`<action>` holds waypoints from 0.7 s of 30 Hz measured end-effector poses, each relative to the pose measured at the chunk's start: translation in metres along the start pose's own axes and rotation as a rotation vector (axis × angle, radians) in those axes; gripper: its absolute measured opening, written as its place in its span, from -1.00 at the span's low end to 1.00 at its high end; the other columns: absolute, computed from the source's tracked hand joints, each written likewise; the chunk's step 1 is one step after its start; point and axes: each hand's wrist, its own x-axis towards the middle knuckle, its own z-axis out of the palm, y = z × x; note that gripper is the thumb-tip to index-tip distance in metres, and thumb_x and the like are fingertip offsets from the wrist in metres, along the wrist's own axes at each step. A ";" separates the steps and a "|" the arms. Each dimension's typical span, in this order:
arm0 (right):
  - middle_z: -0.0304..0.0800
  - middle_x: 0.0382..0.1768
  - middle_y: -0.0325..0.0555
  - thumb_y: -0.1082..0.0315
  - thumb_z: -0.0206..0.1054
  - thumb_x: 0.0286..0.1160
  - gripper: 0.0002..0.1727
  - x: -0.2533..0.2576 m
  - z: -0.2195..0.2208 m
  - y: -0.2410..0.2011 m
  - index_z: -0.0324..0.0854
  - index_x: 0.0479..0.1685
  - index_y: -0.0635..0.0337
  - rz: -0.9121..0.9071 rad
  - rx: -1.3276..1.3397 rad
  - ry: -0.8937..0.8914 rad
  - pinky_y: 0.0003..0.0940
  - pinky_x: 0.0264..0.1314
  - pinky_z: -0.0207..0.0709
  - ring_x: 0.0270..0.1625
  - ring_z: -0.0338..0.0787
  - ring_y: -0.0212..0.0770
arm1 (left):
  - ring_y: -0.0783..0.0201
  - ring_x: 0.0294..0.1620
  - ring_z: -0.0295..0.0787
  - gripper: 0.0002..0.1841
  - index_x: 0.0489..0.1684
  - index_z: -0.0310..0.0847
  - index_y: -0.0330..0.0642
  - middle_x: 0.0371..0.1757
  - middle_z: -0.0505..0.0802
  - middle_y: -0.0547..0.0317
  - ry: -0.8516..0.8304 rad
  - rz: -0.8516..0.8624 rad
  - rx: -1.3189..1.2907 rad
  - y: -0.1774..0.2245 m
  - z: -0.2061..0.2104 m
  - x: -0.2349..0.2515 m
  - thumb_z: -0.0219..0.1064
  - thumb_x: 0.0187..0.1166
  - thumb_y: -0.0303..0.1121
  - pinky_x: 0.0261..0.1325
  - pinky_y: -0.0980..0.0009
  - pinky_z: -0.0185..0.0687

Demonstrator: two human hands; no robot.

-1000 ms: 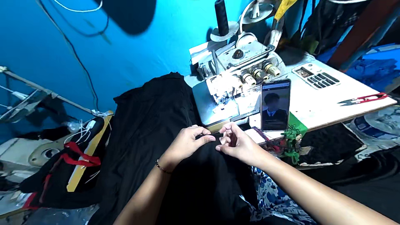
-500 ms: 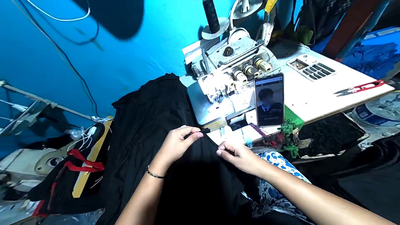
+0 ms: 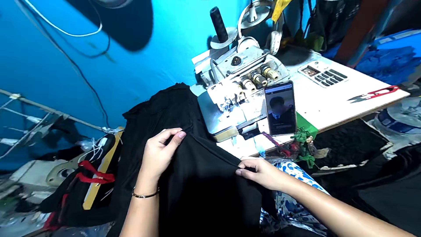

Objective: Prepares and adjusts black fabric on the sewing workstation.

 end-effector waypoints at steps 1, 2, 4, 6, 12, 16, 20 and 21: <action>0.77 -0.18 -0.23 0.10 0.31 0.66 -0.67 -0.002 -0.001 0.001 0.82 -0.22 0.18 0.015 0.004 0.030 -0.53 0.07 0.54 -0.07 0.69 -0.51 | 0.67 -0.11 0.77 -0.85 -0.07 0.84 -0.15 -0.10 0.89 0.40 -0.005 -0.031 -0.011 0.001 -0.001 -0.003 0.37 0.65 -0.32 0.03 0.67 0.68; 0.78 -0.18 -0.29 0.09 0.33 0.64 -0.69 -0.005 -0.001 0.002 0.83 -0.24 0.12 0.023 0.008 0.063 -0.55 0.06 0.55 -0.07 0.70 -0.54 | 0.69 -0.15 0.77 -0.86 -0.07 0.84 -0.12 -0.12 0.90 0.43 -0.008 -0.063 -0.014 0.000 -0.002 -0.005 0.37 0.65 -0.32 -0.02 0.68 0.67; 0.80 -0.19 -0.37 0.10 0.37 0.60 -0.73 -0.010 -0.002 0.004 0.84 -0.28 0.06 0.012 0.005 0.123 -0.62 -0.05 0.56 -0.16 0.69 -0.61 | 0.69 -0.22 0.76 -0.86 -0.07 0.84 -0.10 -0.17 0.90 0.43 -0.006 -0.116 -0.024 -0.001 -0.002 -0.011 0.38 0.66 -0.32 -0.11 0.68 0.65; 0.82 -0.18 -0.39 0.12 0.37 0.58 -0.75 -0.014 -0.002 0.004 0.85 -0.31 0.05 -0.024 0.000 0.176 -0.66 -0.07 0.57 -0.16 0.70 -0.62 | 0.67 -0.28 0.74 -0.85 -0.06 0.85 -0.08 -0.19 0.91 0.43 0.005 -0.175 -0.039 -0.002 -0.003 -0.017 0.38 0.66 -0.29 -0.18 0.66 0.63; 0.84 -0.24 -0.43 0.13 0.34 0.62 -0.75 -0.019 -0.002 0.003 0.82 -0.35 0.01 -0.154 -0.036 0.296 -0.71 -0.13 0.62 -0.21 0.74 -0.64 | 0.59 -0.26 0.75 -0.83 -0.05 0.88 -0.02 -0.19 0.91 0.40 0.060 -0.414 -0.182 0.000 0.004 -0.027 0.38 0.66 -0.22 -0.18 0.57 0.62; 0.78 -0.32 -0.42 0.14 0.23 0.70 -0.73 -0.020 0.000 0.001 0.74 -0.30 0.04 -0.204 -0.137 0.351 -0.73 -0.18 0.57 -0.27 0.69 -0.67 | 0.56 -0.23 0.77 -0.80 -0.06 0.89 -0.02 -0.20 0.92 0.39 0.118 -0.515 -0.267 -0.001 0.012 -0.032 0.34 0.69 -0.20 -0.13 0.53 0.66; 0.80 -0.31 -0.09 0.26 0.15 0.75 -0.69 -0.022 0.009 -0.011 0.73 -0.19 0.26 -0.222 -0.177 0.338 -0.42 -0.09 0.66 -0.24 0.77 -0.36 | 0.62 -0.04 0.74 -0.74 0.04 0.77 -0.33 -0.04 0.88 0.27 0.328 -0.287 -0.105 -0.008 0.025 -0.041 0.30 0.70 -0.31 0.17 0.55 0.64; 0.83 -0.24 -0.02 0.29 0.16 0.75 -0.70 -0.023 0.010 -0.024 0.74 -0.15 0.31 -0.253 -0.140 0.313 -0.36 0.00 0.70 -0.17 0.82 -0.29 | 0.66 -0.02 0.72 -0.71 0.05 0.71 -0.47 -0.02 0.86 0.18 0.401 -0.173 -0.025 -0.011 0.020 -0.039 0.27 0.71 -0.35 0.21 0.59 0.62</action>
